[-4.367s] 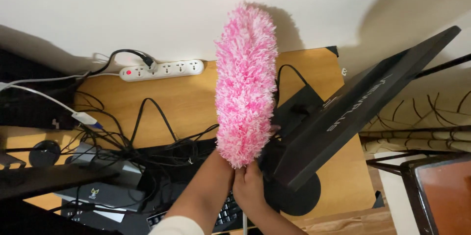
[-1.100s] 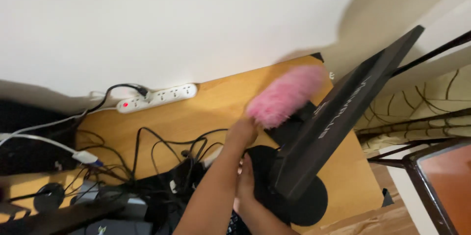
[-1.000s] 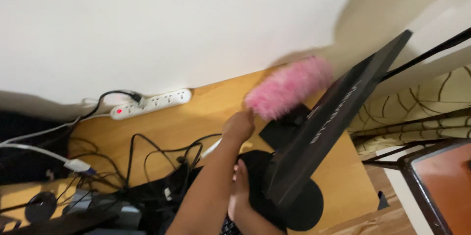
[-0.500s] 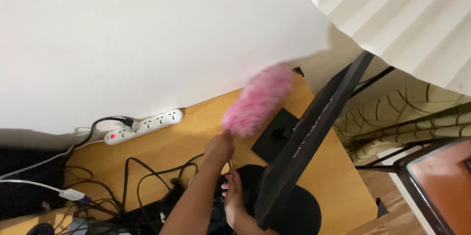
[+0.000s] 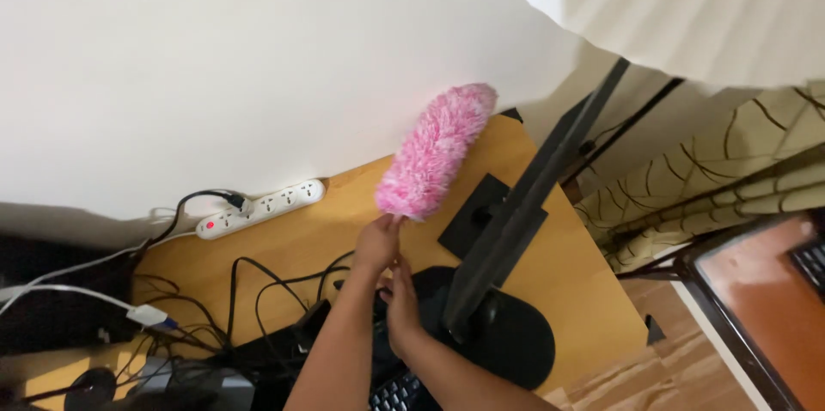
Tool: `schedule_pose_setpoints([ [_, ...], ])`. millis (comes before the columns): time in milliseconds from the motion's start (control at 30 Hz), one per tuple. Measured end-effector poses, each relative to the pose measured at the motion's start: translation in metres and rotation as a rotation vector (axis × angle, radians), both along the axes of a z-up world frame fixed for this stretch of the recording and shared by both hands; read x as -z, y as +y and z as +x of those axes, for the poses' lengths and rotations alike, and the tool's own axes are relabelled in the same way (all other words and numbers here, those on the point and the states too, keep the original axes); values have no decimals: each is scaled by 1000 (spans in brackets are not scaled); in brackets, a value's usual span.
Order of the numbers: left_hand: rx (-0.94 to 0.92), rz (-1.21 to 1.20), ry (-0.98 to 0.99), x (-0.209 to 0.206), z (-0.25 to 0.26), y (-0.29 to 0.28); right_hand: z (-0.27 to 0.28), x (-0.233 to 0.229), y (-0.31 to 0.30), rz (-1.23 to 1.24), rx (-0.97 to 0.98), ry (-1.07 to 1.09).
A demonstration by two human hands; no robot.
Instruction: The person cleans a desk with a duster, then untangles and organizes multiple cables behind a monitor and power strip. They handle a power adapter and several cords, separating and arranging them on the desk.
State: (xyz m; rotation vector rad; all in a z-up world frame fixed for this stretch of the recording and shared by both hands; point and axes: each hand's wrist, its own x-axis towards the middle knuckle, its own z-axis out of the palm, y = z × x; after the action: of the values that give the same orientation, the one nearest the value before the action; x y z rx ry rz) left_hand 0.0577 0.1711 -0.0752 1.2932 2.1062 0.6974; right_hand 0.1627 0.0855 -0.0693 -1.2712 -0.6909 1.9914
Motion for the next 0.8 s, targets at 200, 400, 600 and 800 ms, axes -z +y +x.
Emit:
schedule_pose_setpoints([
  [200,-291,74,-619,-27,-8,-44,7,-73,-12,49,-148,52],
  [400,-414,107,-1030,-120,49,-79,59,-127,-40,512,-160,-158],
  [600,-457,409,-1327,-226,121,-119,151,-211,-47,563,-315,-115],
  [800,-316,548,-734,-238,212,-142,249,-217,-43,1190,-309,-331],
])
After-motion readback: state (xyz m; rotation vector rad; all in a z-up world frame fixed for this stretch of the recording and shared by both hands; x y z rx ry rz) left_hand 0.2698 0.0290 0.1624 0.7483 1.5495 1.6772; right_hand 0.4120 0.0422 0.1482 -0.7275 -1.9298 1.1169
